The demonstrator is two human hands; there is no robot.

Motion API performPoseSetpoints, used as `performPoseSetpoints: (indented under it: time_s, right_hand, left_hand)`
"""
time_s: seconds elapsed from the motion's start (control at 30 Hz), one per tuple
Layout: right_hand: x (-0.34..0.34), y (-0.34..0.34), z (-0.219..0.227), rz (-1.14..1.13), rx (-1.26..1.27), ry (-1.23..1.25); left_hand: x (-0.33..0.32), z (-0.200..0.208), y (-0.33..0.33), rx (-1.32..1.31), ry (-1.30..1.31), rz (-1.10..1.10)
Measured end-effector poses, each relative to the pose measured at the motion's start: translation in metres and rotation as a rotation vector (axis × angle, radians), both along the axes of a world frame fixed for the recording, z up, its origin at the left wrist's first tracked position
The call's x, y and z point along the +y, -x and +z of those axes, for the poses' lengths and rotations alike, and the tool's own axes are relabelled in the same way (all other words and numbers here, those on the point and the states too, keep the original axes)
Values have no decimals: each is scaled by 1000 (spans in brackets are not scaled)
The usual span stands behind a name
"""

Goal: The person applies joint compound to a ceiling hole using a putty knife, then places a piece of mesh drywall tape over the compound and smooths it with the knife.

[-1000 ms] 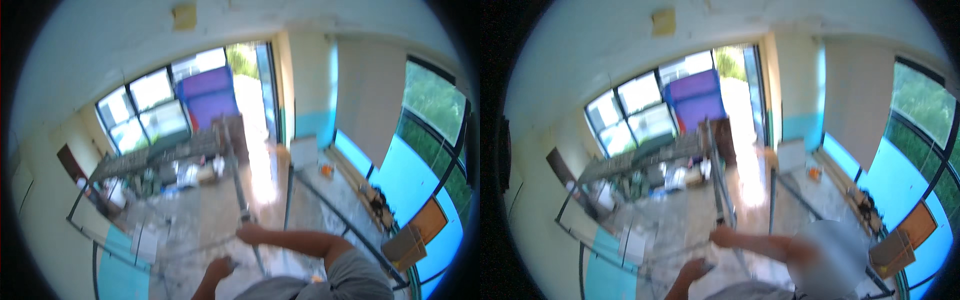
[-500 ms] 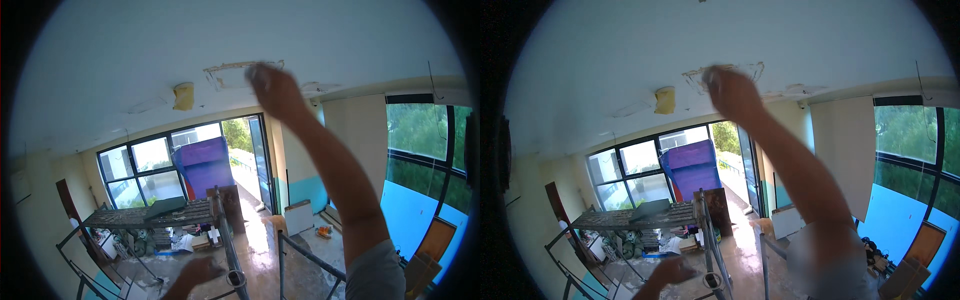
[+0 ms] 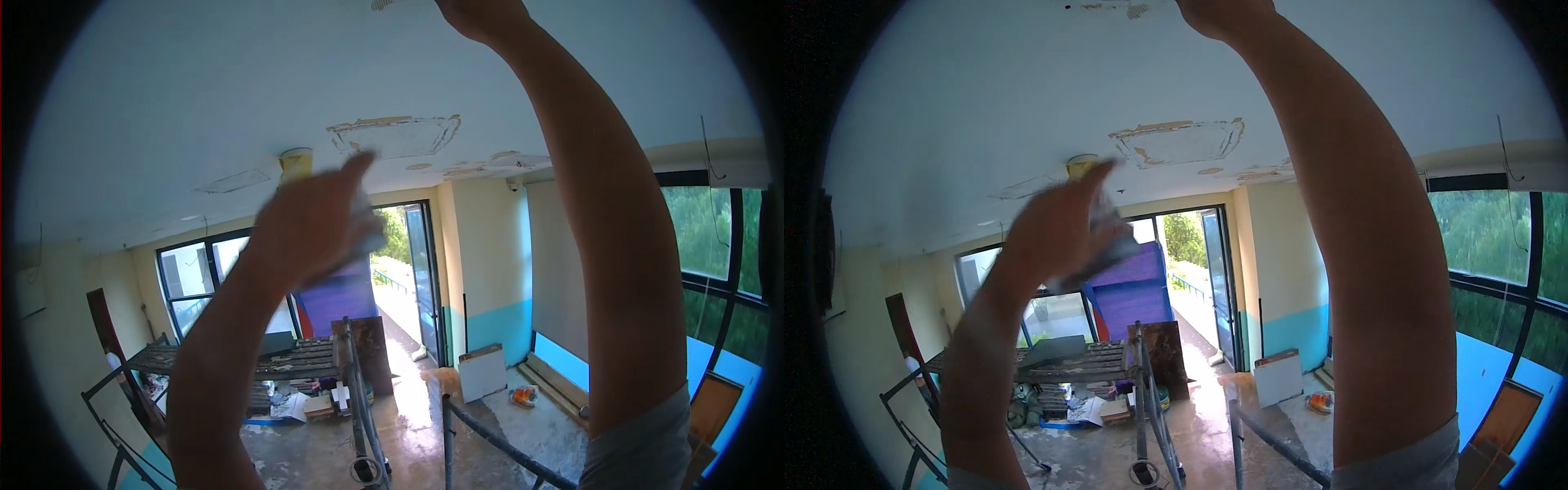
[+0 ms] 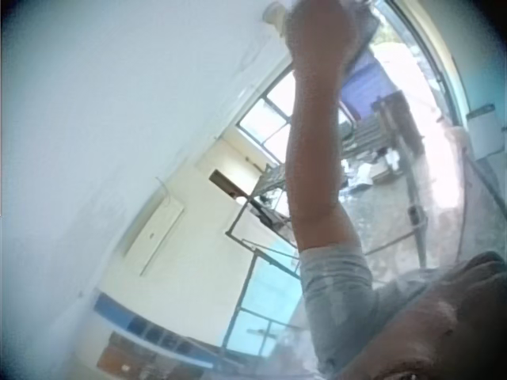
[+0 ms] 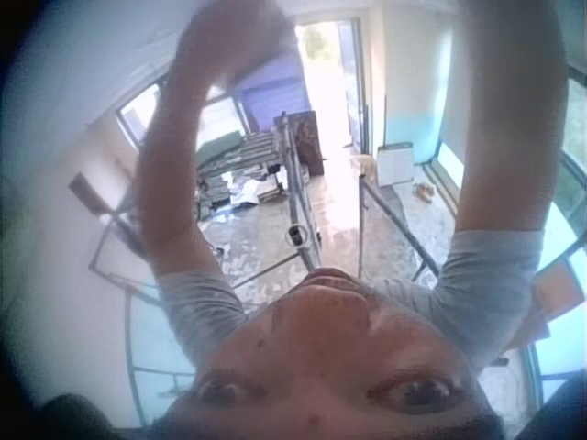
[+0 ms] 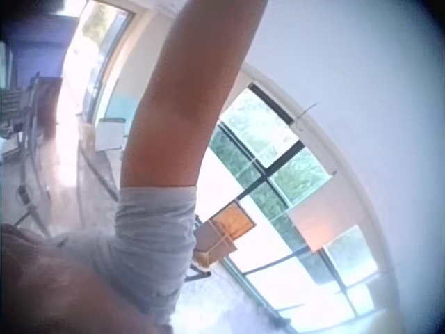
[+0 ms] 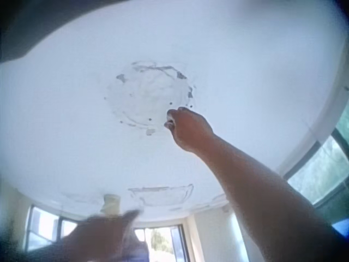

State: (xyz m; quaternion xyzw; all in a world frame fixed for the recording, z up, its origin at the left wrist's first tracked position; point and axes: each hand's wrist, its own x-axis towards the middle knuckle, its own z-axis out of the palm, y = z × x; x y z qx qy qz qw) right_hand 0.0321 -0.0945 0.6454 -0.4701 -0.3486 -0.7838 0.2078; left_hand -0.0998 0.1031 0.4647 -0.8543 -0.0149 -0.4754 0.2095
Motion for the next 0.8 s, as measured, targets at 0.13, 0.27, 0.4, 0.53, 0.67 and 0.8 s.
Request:
performPoseSetpoints:
  time_s: [0.13,0.27,0.4,0.53,0.67,0.8]
  right_hand:
    - [8,-1,14,-2,-41,12]
    - [9,-14,28,-40,-133,-28]
    - [8,-17,39,-107,-213,-39]
    - [7,-7,29,-88,-124,-10]
    - [12,-1,25,-124,-27,-54]
    - [16,0,23,-88,-31,-88]
  left_hand:
    - [-21,69,-3,-107,-107,87]
    - [-26,112,-23,-293,-180,47]
    - [-42,125,-32,-431,-139,113]
    - [-49,139,-14,-277,-112,161]
    - [-59,137,-11,-345,-30,89]
    - [-62,140,-13,-405,-10,117]
